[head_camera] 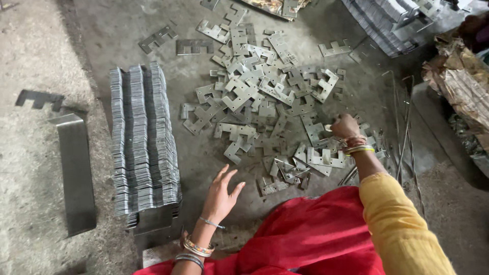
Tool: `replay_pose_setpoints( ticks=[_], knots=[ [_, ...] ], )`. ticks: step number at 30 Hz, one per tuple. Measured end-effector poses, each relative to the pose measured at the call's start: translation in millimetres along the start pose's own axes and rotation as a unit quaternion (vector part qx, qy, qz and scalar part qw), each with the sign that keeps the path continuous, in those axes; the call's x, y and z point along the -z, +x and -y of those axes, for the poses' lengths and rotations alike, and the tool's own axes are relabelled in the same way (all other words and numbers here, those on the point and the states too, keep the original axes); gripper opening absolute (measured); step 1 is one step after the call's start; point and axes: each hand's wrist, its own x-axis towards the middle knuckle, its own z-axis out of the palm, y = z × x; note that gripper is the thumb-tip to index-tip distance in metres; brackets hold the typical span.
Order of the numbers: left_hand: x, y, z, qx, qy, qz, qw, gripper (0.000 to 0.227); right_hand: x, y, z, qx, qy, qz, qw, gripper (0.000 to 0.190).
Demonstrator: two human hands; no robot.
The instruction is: The person sits on the floor and uses a small white block to rub and clean the surfaces of small metal brackets. They pick up brackets from a pile, rub them against a metal bar, and place them into a neat stack.
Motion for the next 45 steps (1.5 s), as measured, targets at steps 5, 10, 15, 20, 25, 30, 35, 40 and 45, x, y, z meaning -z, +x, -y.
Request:
replay_pose_setpoints(
  ticks=[5,10,15,20,25,30,35,40,45],
  knots=[
    [-5.5,3.5,5.5,-0.019,-0.019,-0.003,1.000,0.048,42.5,-14.0,18.6,-0.099,0.188,0.038,0.976,0.050],
    [-21.1,1.5,22.2,0.139,-0.135,0.043,0.980,0.038,97.3,-64.3,48.3,0.065,0.124,-0.054,0.989,0.050],
    [-43.4,8.4,38.9,0.103,-0.411,0.038,0.905,0.028,108.9,-117.0,94.5,0.049,0.513,0.180,0.838,0.042],
    [-40.3,9.8,32.2,0.142,-0.589,0.051,0.794,0.035,80.6,-178.3,152.3,0.069,0.652,0.358,0.665,0.032],
    [-26.1,7.9,21.5,0.184,-0.626,-0.017,0.758,0.042,31.1,-220.3,193.2,0.132,0.555,0.366,0.735,0.033],
    [-18.1,9.4,20.1,0.233,-0.604,-0.053,0.760,0.040,1.8,-212.5,194.9,0.337,0.232,0.197,0.891,0.016],
    [2.5,5.6,5.3,0.251,-0.615,-0.014,0.748,0.042,20.3,-110.8,132.3,0.143,0.021,-0.036,0.989,0.030],
    [15.6,10.6,-11.9,0.255,-0.652,0.015,0.714,0.035,-8.1,-66.1,95.0,0.080,-0.091,-0.071,0.990,0.027],
    [0.3,7.1,1.2,0.224,-0.655,0.009,0.722,0.038,-18.2,-77.5,104.4,0.092,-0.114,-0.029,0.989,0.029]
  ],
)
